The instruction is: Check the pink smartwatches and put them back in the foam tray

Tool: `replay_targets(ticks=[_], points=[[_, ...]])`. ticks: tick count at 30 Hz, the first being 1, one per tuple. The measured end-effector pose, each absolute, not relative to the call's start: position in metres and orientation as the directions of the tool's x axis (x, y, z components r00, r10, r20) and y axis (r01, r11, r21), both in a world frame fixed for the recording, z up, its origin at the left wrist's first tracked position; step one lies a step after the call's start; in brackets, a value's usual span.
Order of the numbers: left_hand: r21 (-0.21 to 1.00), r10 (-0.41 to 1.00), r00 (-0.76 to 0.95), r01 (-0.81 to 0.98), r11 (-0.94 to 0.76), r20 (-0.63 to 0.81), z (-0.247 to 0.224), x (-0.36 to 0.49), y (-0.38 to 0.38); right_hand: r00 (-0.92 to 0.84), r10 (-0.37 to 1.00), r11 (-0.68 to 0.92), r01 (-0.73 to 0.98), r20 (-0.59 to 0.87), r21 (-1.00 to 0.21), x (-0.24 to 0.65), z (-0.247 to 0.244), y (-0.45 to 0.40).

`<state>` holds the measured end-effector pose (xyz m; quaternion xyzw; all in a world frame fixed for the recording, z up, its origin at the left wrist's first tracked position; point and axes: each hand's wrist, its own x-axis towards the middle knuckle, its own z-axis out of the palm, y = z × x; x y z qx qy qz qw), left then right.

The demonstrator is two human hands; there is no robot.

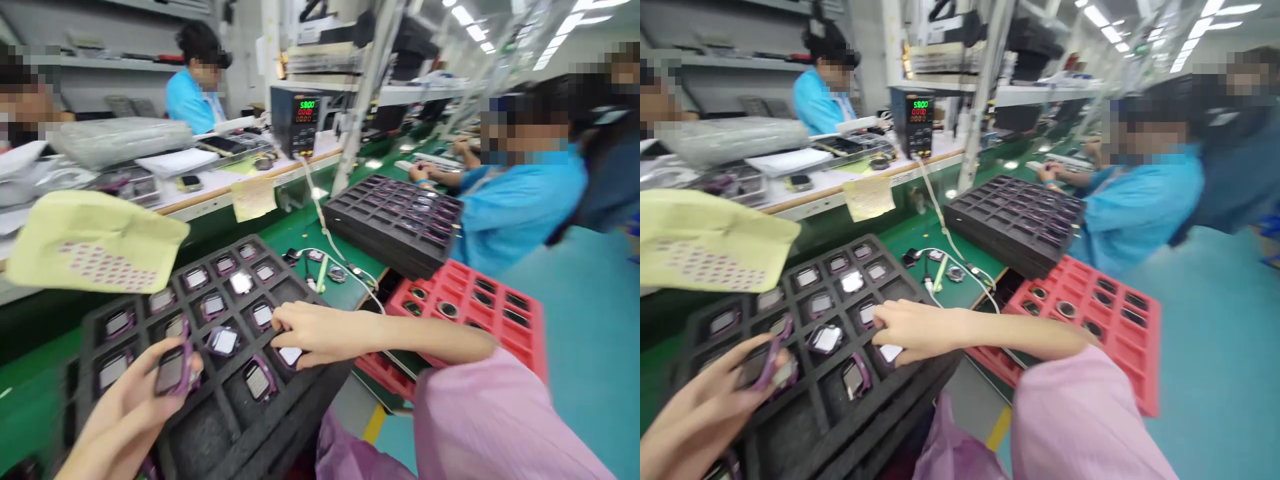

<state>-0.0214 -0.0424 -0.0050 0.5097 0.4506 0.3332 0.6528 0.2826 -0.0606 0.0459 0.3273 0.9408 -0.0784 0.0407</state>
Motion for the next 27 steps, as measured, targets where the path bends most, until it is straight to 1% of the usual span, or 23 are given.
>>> replay_targets(ticks=[2, 3, 5, 7, 9, 12, 14, 16, 18, 20, 21, 23, 24, 25, 27], points=[[0.937, 0.880, 0.391, -0.101, 0.334, -0.272, 0.006, -0.005, -0.041, -0.804, 0.583, 0.774, 0.594, -0.121, -0.221, 0.286, 0.047, -0.054], [0.926, 0.878, 0.406, -0.164, 0.340, -0.251, 0.011, 0.001, -0.040, -0.813, 0.571, 0.774, 0.580, -0.115, -0.254, 0.287, 0.047, -0.051], [0.888, 0.883, 0.426, -0.302, 0.347, -0.200, 0.018, 0.011, -0.037, -0.829, 0.550, 0.776, 0.553, -0.104, -0.302, 0.288, 0.046, -0.046], [0.849, 0.880, 0.442, -0.386, 0.361, -0.173, 0.021, 0.016, -0.035, -0.819, 0.565, 0.754, 0.562, -0.099, -0.340, 0.288, 0.043, -0.042], [0.836, 0.886, 0.433, -0.416, 0.358, -0.165, 0.021, 0.018, -0.034, -0.796, 0.600, 0.729, 0.585, -0.080, -0.356, 0.287, 0.040, -0.041], [0.855, 0.910, 0.383, -0.407, 0.321, -0.159, 0.020, 0.018, -0.035, -0.775, 0.627, 0.700, 0.605, -0.078, -0.381, 0.286, 0.036, -0.040], [0.878, 0.921, 0.363, -0.386, 0.284, -0.138, 0.018, 0.017, -0.036, -0.758, 0.641, 0.645, 0.616, -0.118, -0.452, 0.287, 0.036, -0.037], [0.895, 0.924, 0.368, -0.369, 0.249, -0.105, 0.017, 0.016, -0.035, -0.723, 0.673, 0.527, 0.615, -0.154, -0.587, 0.289, 0.037, -0.032], [0.904, 0.922, 0.379, -0.361, 0.229, -0.082, 0.016, 0.015, -0.034, -0.707, 0.695, 0.375, 0.516, -0.135, -0.770, 0.291, 0.038, -0.026], [0.910, 0.920, 0.386, -0.352, 0.220, -0.073, 0.015, 0.014, -0.033, -0.704, 0.709, 0.225, 0.285, -0.045, -0.932, 0.289, 0.038, -0.023], [0.912, 0.921, 0.384, -0.350, 0.217, -0.072, 0.015, 0.014, -0.033, -0.694, 0.720, 0.152, 0.148, 0.007, -0.977, 0.286, 0.038, -0.022], [0.911, 0.925, 0.373, -0.356, 0.210, -0.067, 0.014, 0.013, -0.033, -0.660, 0.749, -0.006, -0.083, 0.051, -0.997, 0.275, 0.039, -0.022], [0.906, 0.929, 0.366, -0.369, 0.206, -0.062, 0.014, 0.013, -0.034, -0.649, 0.760, -0.089, -0.154, 0.033, -0.984, 0.267, 0.040, -0.022], [0.900, 0.932, 0.357, -0.387, 0.202, -0.056, 0.014, 0.013, -0.035, -0.644, 0.765, -0.169, -0.194, -0.004, -0.966, 0.259, 0.041, -0.023], [0.884, 0.940, 0.338, -0.422, 0.199, -0.050, 0.015, 0.013, -0.037, -0.632, 0.770, -0.283, -0.205, -0.095, -0.937, 0.242, 0.043, -0.022]])
